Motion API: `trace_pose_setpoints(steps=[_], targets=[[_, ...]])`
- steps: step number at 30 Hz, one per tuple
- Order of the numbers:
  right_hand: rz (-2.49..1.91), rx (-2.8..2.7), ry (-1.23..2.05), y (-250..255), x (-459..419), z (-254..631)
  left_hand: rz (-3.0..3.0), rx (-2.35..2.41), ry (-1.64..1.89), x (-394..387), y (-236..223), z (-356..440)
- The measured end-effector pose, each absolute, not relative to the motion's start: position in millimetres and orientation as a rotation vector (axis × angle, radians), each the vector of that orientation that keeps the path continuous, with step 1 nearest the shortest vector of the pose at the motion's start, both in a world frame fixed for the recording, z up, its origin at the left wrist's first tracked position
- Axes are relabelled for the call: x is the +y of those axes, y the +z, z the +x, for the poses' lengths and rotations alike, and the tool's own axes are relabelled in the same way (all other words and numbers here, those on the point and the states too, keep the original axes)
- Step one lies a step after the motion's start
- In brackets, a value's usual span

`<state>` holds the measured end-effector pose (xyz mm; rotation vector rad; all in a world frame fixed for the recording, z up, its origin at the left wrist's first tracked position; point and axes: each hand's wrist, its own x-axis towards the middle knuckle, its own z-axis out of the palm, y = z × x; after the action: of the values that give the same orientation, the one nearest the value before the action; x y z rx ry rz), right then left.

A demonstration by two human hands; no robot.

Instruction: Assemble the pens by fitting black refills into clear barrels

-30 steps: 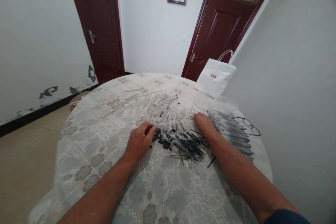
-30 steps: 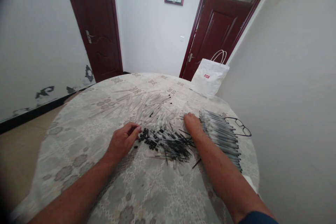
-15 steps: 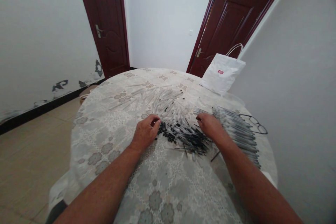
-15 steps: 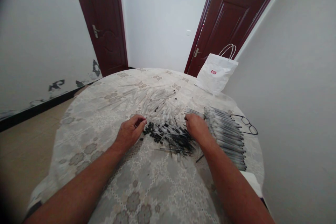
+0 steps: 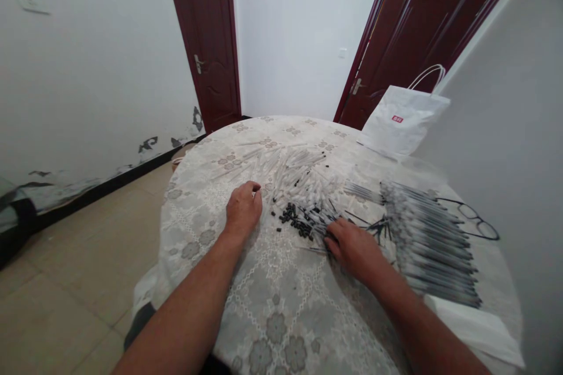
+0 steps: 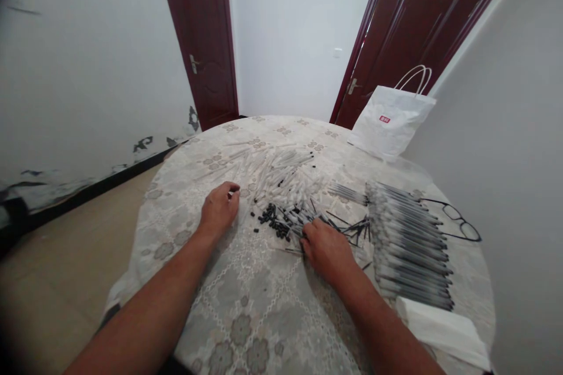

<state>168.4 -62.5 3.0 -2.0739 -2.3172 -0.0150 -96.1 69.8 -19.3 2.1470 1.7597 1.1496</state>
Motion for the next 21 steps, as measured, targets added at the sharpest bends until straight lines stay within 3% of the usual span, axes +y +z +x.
trace_pose_setpoints(steps=[10, 21], targets=[[-2.107, -2.350, -0.167, -2.6, -64.0, 164.3, 2.401, 1.759, 0.595, 55.2, -23.9, -83.1], [-1.998, -2.140, -0.260, -6.3, -61.9, 161.8, 2.465, 1.830, 0.438, 54.2, -25.1, -77.3]])
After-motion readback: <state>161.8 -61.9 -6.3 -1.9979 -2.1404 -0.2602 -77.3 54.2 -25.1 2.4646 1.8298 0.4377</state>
